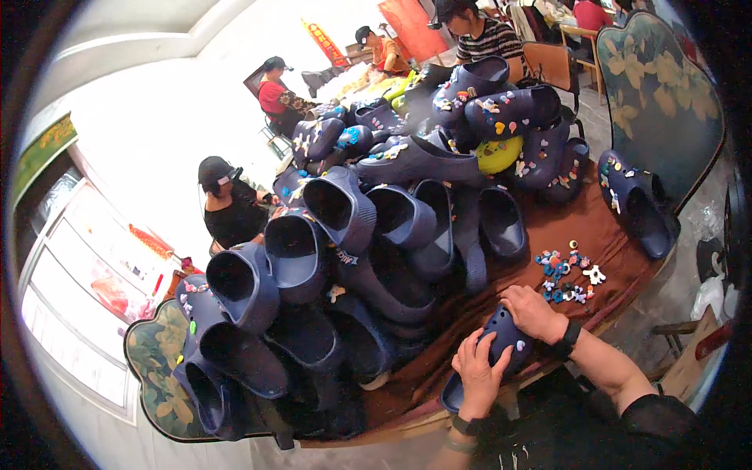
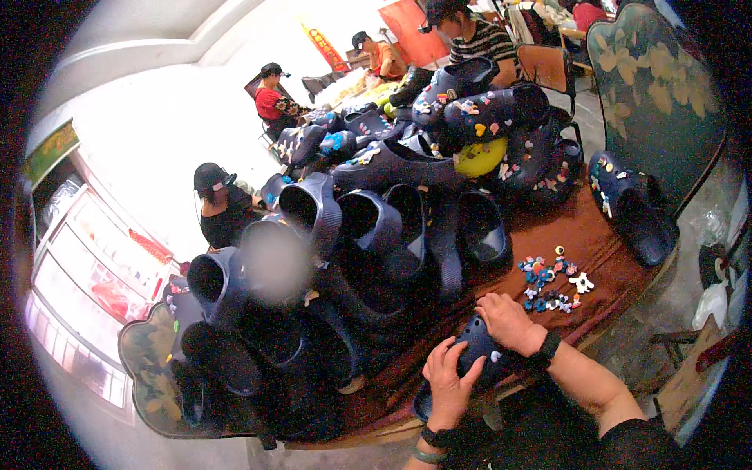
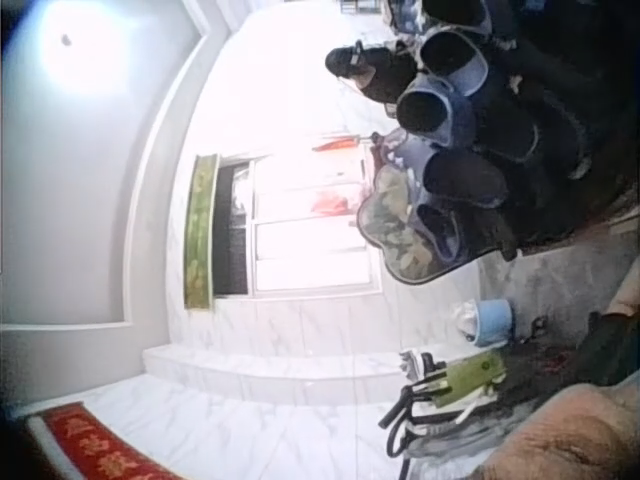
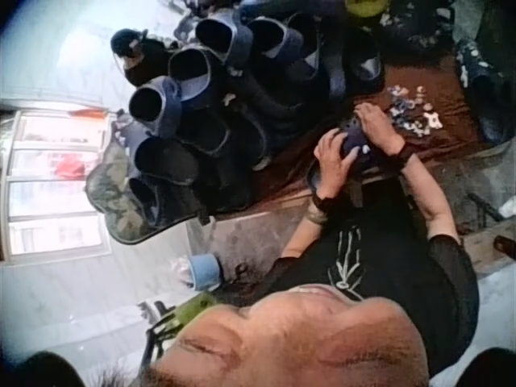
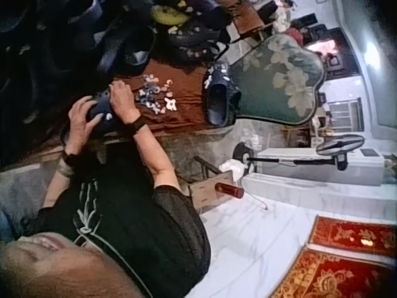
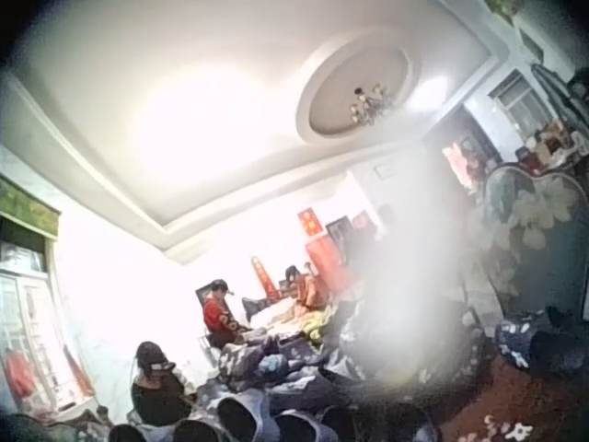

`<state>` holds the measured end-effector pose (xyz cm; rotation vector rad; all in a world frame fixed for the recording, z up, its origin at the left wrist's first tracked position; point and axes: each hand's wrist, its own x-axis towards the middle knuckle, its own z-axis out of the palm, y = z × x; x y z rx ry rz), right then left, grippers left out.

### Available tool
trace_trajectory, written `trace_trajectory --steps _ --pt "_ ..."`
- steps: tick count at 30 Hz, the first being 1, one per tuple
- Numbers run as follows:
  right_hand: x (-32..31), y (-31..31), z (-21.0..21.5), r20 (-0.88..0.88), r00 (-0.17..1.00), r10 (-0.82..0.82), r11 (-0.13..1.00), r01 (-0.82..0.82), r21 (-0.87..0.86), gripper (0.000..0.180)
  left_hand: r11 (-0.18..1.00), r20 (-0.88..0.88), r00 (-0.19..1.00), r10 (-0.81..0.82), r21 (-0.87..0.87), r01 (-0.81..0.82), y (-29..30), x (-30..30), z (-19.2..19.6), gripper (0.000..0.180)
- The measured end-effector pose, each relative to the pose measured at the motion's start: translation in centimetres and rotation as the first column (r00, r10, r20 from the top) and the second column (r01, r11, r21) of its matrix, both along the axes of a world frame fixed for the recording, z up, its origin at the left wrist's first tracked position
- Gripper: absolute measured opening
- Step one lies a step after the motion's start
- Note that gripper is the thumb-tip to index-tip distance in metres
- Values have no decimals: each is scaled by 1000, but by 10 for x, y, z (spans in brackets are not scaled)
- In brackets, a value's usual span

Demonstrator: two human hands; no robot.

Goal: Attach decorative charms and jibbitz into the holes of foam clogs.

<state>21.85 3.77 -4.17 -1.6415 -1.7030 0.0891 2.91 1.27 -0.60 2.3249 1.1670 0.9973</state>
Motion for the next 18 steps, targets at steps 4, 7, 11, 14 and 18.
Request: trace_trajectory --steps 4,7,11,14,18 --pt "-3 -1 -2 8 1000 -30 1000 30 -7 19 1000 13 1000 2 -2 -2 -1 0 -1 47" --pt "-3 -2 1 12 999 -34 998 35 -58 23 1000 21 1000 2 2 -2 -1 1 -2 47" --pt "6 -5 7 -41 997 61 993 -65 -97 43 1000 14 1000 4 14 -5 -1 0 -1 48" --pt "19 -5 6 -289 948 132 967 -187 -172 55 1000 -2 1000 -3 13 3 -1 -1 0 48" --pt "13 -1 -5 123 983 139 990 -138 -21 33 1000 5 1000 2 5 -3 -1 -1 0 47"
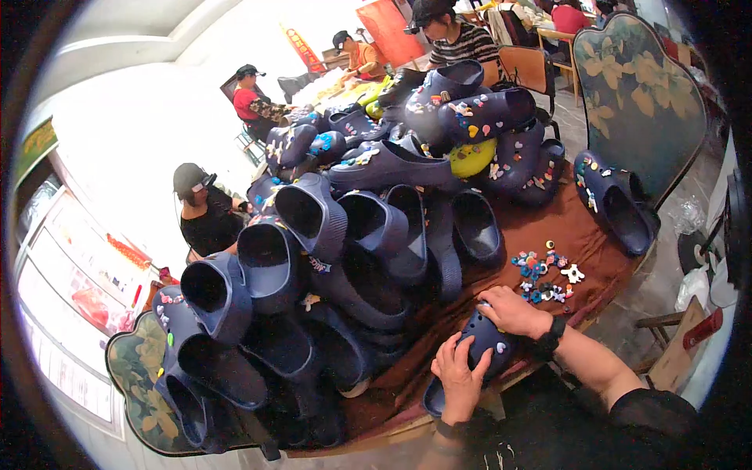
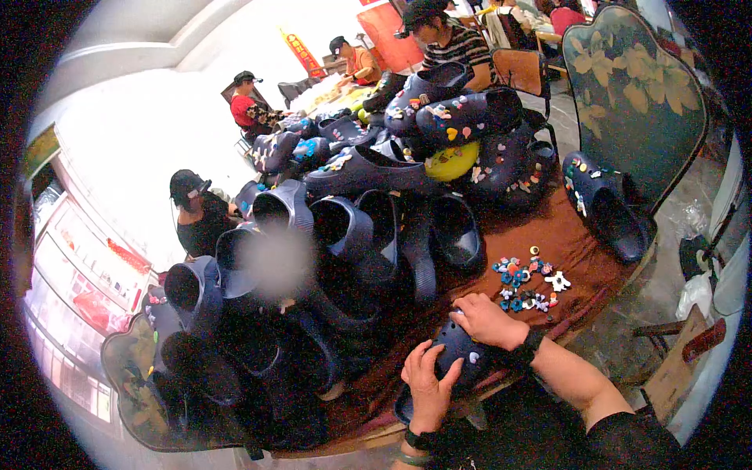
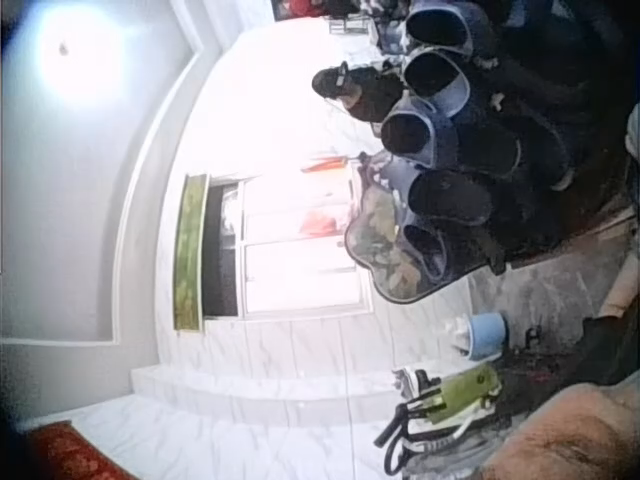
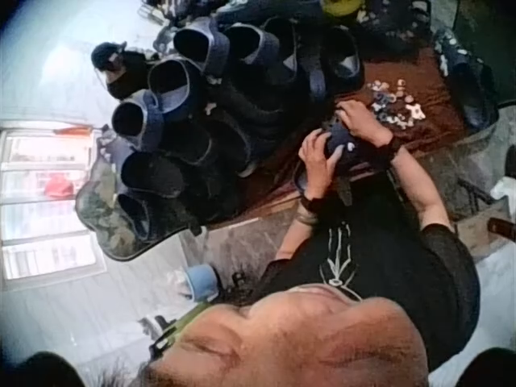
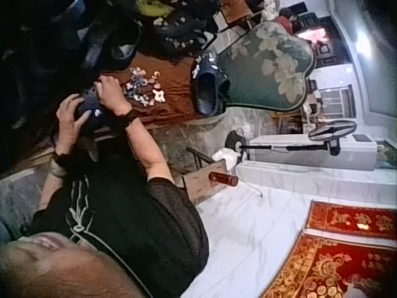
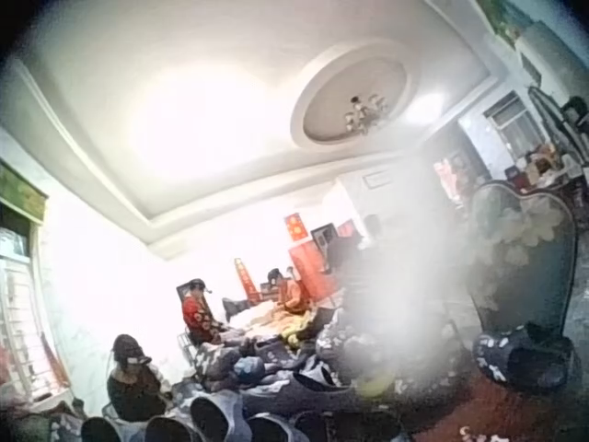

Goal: Attach decorative charms and jibbitz into the holes of foam clogs.

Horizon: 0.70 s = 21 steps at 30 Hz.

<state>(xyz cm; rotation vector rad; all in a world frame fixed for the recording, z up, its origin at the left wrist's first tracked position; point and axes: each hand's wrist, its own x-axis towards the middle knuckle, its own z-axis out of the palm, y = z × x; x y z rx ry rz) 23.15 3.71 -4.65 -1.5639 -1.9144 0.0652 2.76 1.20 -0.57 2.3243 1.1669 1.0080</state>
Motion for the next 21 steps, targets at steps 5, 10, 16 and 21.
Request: trace_trajectory --steps 5,10,16,21 --pt "-7 5 -4 116 990 -82 996 77 49 27 1000 20 1000 -11 -9 11 1 0 0 47" --pt "-5 6 -3 -132 955 -266 937 225 -266 24 1000 3 1000 -7 9 7 -1 0 0 46" --pt "-9 -1 0 -522 842 -137 990 108 -86 24 1000 15 1000 1 11 -1 0 1 -1 46" --pt "13 -10 21 -469 874 125 974 -199 -110 26 1000 9 1000 -10 21 10 0 0 0 46"
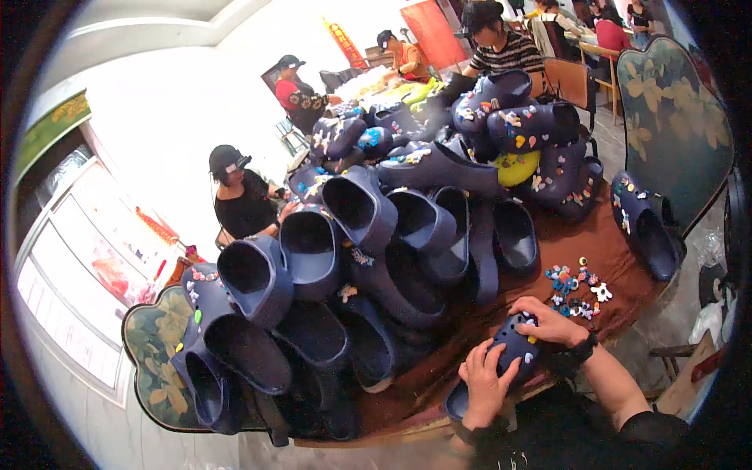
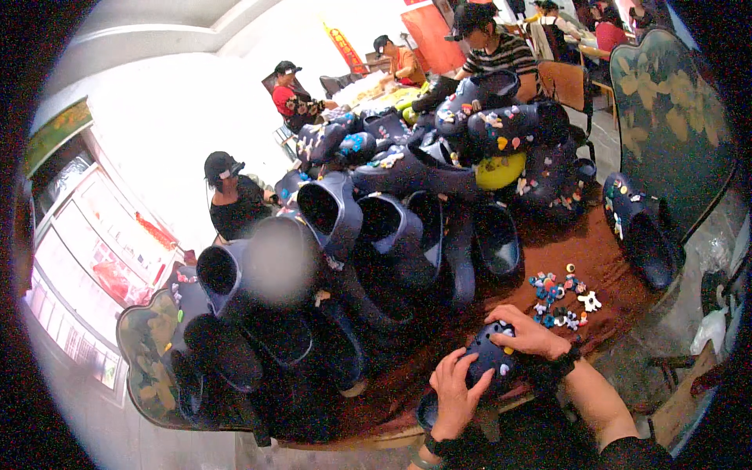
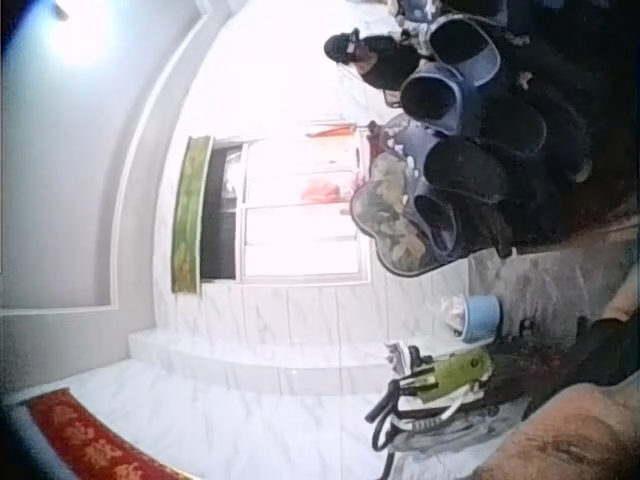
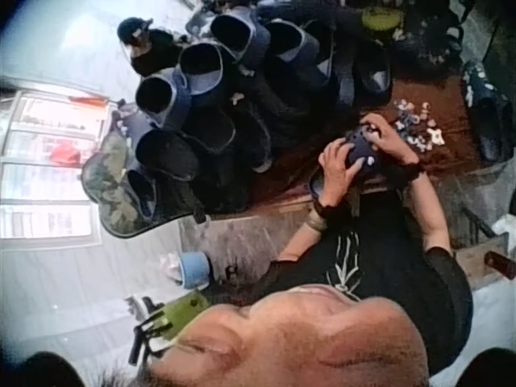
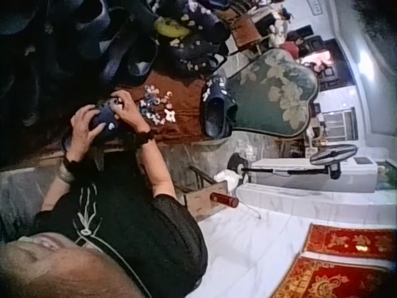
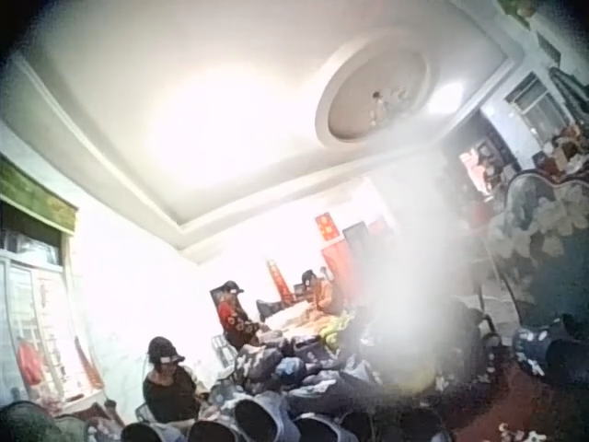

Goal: Attach decorative charms and jibbitz into the holes of foam clogs.

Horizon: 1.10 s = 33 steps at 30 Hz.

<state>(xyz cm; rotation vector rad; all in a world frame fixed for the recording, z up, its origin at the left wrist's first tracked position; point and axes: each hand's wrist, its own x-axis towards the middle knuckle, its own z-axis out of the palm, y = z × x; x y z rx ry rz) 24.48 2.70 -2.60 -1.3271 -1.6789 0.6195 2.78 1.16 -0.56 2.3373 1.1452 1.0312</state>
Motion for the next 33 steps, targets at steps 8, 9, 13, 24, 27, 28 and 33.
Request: trace_trajectory --steps 8,9,13,24,27,28,33 --pt "-4 -3 -3 210 974 -81 997 77 26 31 1000 -6 1000 16 -19 -16 0 0 -3 47" --pt "-4 -2 -3 206 975 -81 997 77 25 31 1000 -8 1000 7 -16 -7 -1 0 -3 47" --pt "4 7 4 303 952 -46 992 9 124 29 1000 -2 1000 2 -23 -2 0 1 1 47" --pt "4 29 -24 116 967 -225 950 192 247 21 999 -5 1000 -9 -38 9 1 -1 3 42" --pt "-4 33 -32 179 902 -392 918 395 20 29 998 -8 1000 18 -64 -19 1 2 9 41" --pt "-4 34 -34 203 893 -401 904 422 -66 29 996 38 999 4 -93 -1 1 3 10 40" --pt "0 22 -31 -861 243 -446 893 56 -447 30 987 60 998 -6 -158 16 1 0 7 43"
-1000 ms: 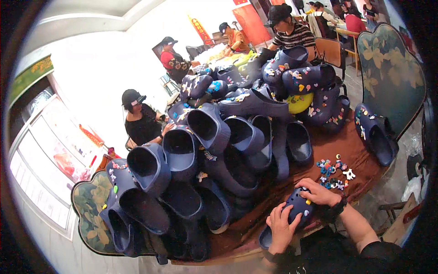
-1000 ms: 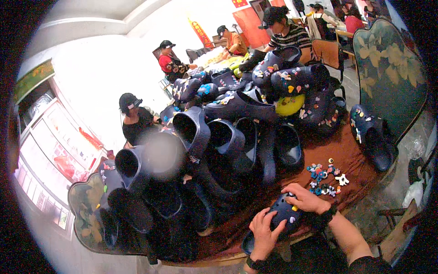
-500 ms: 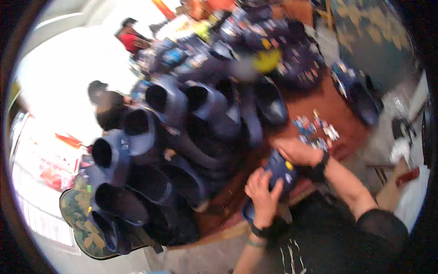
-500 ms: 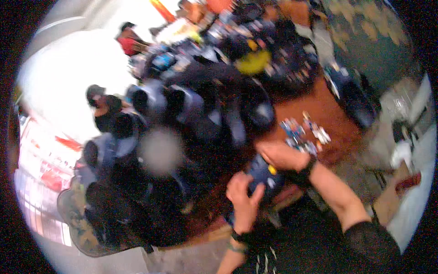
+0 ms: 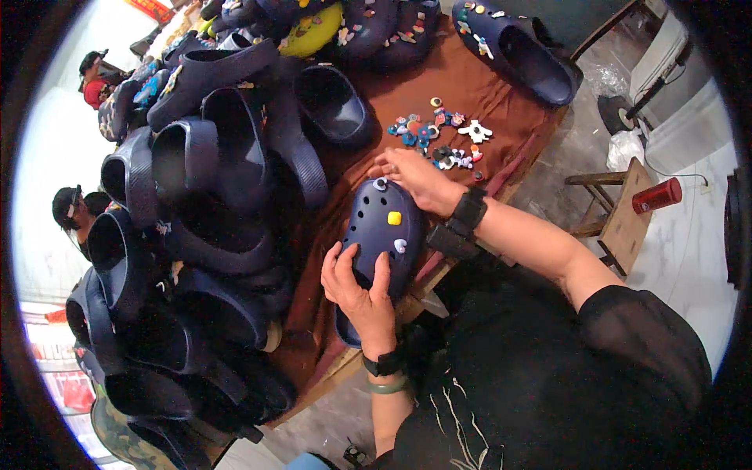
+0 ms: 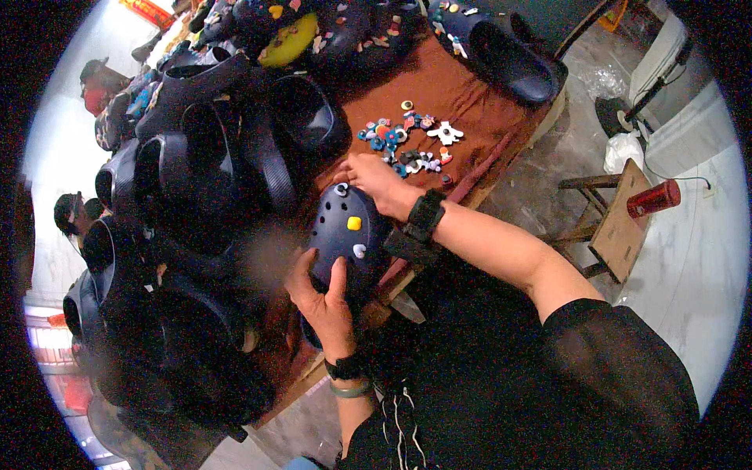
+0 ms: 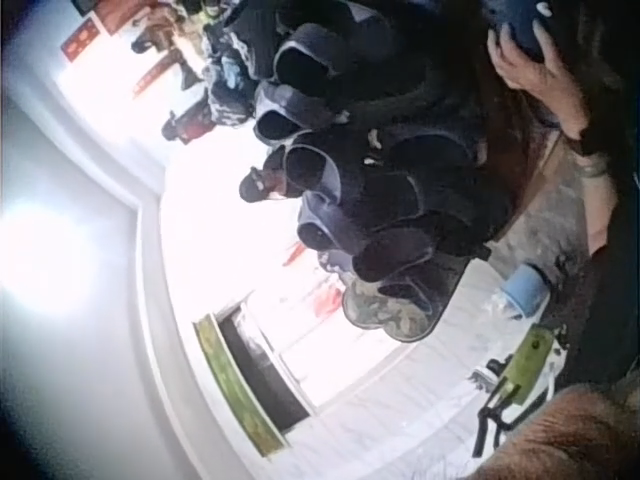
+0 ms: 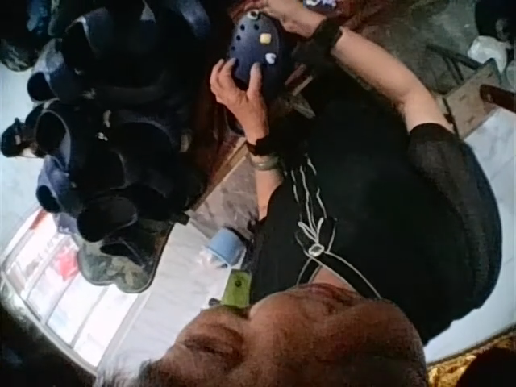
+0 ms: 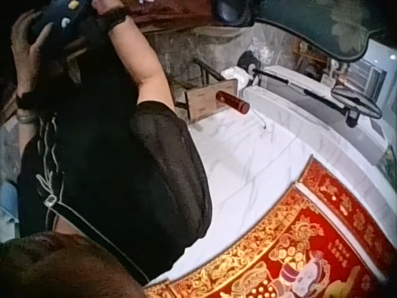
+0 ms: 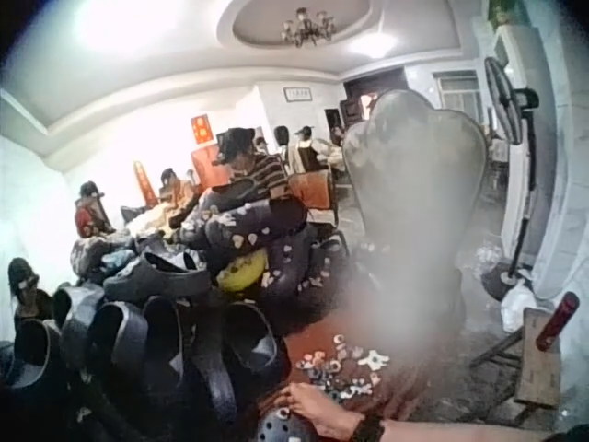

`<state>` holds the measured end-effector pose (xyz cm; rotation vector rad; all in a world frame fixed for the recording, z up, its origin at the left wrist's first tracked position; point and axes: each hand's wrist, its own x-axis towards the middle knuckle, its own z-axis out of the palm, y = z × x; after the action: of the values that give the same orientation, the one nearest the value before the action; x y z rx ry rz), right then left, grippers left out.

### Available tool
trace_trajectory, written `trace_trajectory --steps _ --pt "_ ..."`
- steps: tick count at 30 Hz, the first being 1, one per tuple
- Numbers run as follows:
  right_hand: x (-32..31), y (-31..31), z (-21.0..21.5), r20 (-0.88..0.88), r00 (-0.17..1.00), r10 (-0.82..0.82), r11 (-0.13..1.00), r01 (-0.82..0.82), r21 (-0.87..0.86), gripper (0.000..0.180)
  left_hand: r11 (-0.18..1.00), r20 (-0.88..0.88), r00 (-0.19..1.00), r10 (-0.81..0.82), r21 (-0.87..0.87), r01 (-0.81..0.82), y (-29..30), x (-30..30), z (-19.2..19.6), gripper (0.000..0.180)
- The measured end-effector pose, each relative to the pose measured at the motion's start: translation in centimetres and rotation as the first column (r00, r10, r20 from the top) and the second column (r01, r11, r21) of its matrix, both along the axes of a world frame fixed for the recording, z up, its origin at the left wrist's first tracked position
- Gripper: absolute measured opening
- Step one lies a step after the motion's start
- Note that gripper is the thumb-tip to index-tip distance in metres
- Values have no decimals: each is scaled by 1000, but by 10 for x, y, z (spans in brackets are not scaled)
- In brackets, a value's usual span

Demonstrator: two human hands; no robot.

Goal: Attach decorative charms and jibbitz into the holes of foam clogs.

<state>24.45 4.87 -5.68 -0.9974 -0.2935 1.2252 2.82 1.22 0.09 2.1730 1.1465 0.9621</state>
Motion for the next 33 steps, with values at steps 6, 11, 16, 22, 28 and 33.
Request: trace_trajectory --steps 6,11,16,22,28,33 --pt "-4 -11 32 -95 995 36 999 -36 2 27 1000 19 1000 -4 -8 4 1 -2 -4 42" --pt "-13 -14 25 739 669 83 990 -140 16 19 1000 -9 1000 7 11 -7 0 -1 -3 43" --pt "13 0 17 953 303 -15 996 83 -11 34 1000 -5 1000 18 -4 -18 2 0 -1 42" --pt "13 -44 23 996 70 -51 917 -392 74 69 996 -38 999 -9 91 13 3 -4 -8 42" --pt "-10 -56 22 997 -80 4 962 -272 -26 76 981 -46 999 21 196 -12 7 -1 -7 43" --pt "-4 -49 14 915 -375 -149 956 -291 36 69 978 -67 995 80 198 -66 -1 5 -18 45"
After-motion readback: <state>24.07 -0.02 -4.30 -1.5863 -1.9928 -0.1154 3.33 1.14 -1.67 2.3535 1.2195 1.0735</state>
